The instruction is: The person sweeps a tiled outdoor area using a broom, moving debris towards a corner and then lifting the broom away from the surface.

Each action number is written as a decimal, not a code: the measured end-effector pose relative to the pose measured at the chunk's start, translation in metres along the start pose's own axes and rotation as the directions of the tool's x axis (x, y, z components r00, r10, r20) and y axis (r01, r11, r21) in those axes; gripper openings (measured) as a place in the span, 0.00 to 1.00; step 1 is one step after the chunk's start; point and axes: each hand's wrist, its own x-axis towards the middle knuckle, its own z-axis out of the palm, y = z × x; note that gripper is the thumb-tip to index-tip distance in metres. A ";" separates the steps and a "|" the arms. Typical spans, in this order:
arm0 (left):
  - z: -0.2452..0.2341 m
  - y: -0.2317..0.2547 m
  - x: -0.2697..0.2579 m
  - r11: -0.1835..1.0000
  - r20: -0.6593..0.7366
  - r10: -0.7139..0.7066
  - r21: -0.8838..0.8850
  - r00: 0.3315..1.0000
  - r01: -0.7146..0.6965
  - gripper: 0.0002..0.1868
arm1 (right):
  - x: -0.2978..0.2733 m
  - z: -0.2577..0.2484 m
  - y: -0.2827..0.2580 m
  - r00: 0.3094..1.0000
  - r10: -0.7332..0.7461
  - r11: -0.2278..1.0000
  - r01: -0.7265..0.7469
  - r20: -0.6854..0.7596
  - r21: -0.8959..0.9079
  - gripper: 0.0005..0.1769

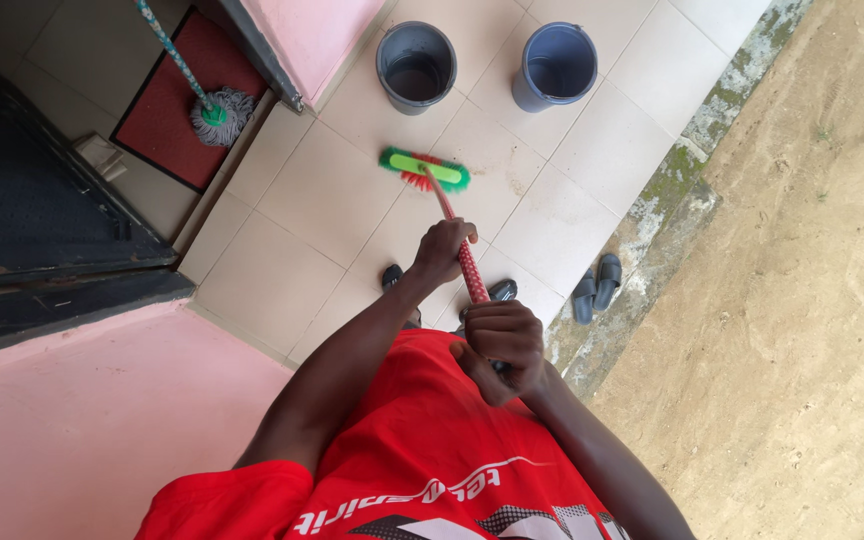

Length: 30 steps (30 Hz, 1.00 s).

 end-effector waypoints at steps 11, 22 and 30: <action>-0.044 0.076 0.002 0.993 0.020 0.014 -0.117 1.000 -0.012 0.11 | 0.037 -0.017 -0.058 0.999 0.027 1.000 -0.027 -0.043 -0.003 0.22; -0.024 0.065 -0.009 0.996 0.172 0.070 -0.059 0.983 -0.061 0.12 | 0.045 -0.041 -0.052 0.983 0.157 0.986 -0.151 -0.096 0.066 0.22; 0.011 0.035 0.047 0.985 0.003 0.136 -0.106 0.991 -0.135 0.12 | 0.039 -0.061 0.007 0.993 0.029 0.999 -0.031 -0.119 -0.012 0.23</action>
